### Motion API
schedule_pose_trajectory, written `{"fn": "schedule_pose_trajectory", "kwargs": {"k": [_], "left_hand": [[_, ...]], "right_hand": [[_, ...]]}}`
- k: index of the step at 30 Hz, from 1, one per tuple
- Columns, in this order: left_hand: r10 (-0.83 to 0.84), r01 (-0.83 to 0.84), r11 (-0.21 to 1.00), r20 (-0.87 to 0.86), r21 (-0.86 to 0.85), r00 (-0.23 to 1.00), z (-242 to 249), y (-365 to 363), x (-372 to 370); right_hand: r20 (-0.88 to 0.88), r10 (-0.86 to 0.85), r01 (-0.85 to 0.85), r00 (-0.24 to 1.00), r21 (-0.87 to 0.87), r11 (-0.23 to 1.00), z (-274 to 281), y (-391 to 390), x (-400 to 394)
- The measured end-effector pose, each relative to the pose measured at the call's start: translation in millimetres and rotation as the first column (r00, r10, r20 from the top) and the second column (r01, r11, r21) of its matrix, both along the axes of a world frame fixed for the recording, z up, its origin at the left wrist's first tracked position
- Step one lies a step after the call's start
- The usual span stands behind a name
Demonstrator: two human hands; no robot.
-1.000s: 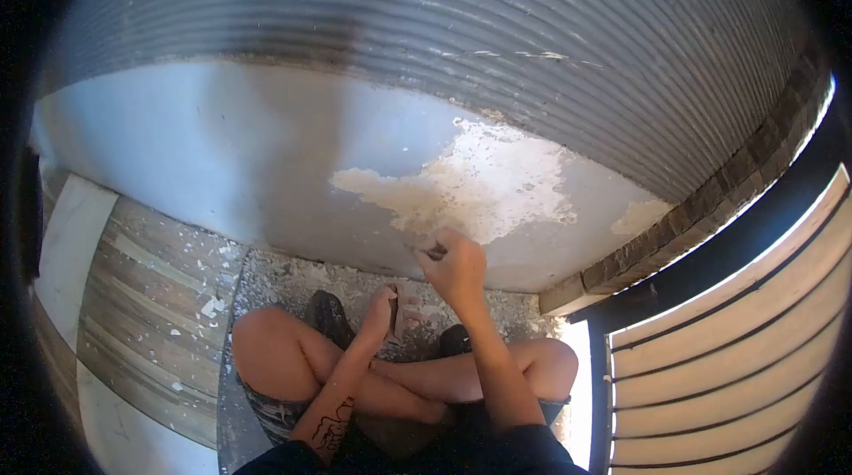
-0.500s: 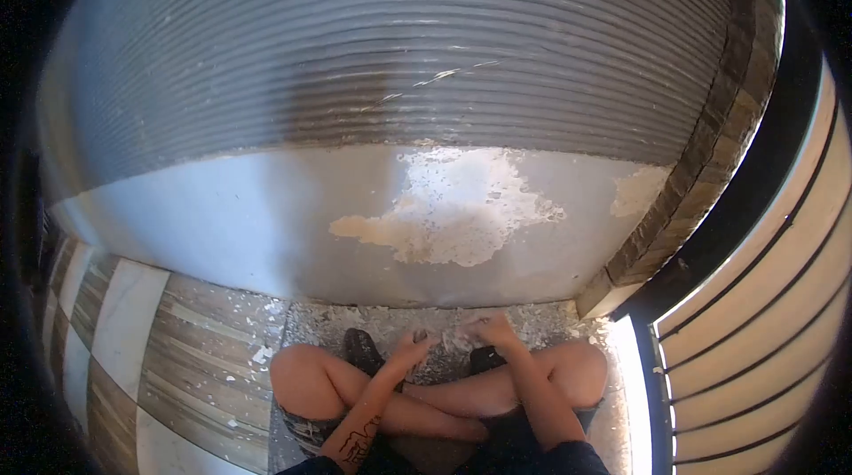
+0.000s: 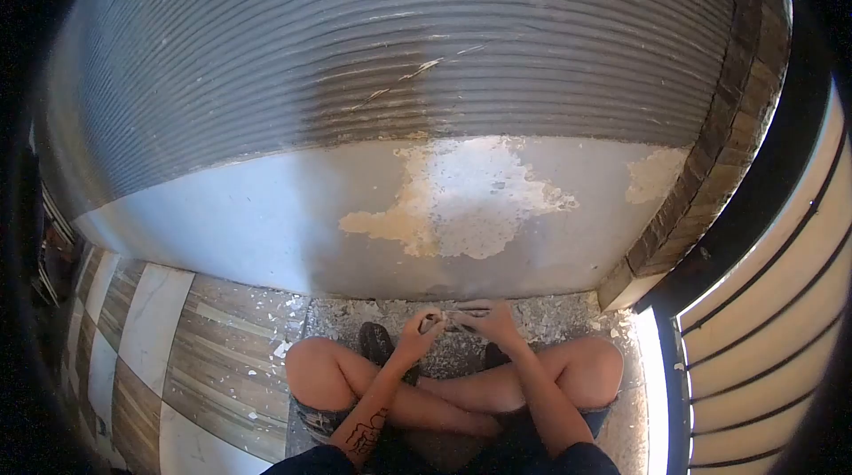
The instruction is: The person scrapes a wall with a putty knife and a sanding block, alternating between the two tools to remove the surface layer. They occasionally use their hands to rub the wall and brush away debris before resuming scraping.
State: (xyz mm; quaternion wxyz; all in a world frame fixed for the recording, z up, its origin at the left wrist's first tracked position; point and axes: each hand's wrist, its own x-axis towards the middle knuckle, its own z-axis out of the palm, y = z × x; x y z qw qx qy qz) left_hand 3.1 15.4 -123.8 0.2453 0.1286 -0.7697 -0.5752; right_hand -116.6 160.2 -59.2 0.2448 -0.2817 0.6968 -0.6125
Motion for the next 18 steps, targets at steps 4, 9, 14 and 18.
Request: {"fn": "schedule_pose_trajectory", "kwargs": {"k": [4,9,14,18], "left_hand": [[0.096,-0.073,0.956,-0.067,0.285,0.993,44.0,2.1,3.7],[0.098,-0.062,0.844,-0.039,0.533,0.994,49.2,1.6,4.4],[0.045,0.014,0.725,-0.068,0.688,0.997,68.9,5.9,3.3],[0.033,0.030,0.763,-0.085,0.646,0.996,74.2,4.8,5.5]], "right_hand": [[-0.535,0.050,0.022,0.843,0.127,0.992,72.7,-26.7,-18.3],[-0.665,-0.244,0.163,0.706,-0.183,0.970,224.9,-50.4,-14.9],[-0.923,-0.137,0.159,0.359,-0.084,0.984,232.3,-75.0,-14.1],[-0.915,-0.153,0.208,0.373,-0.078,0.975,253.6,-68.9,-2.6]]}}
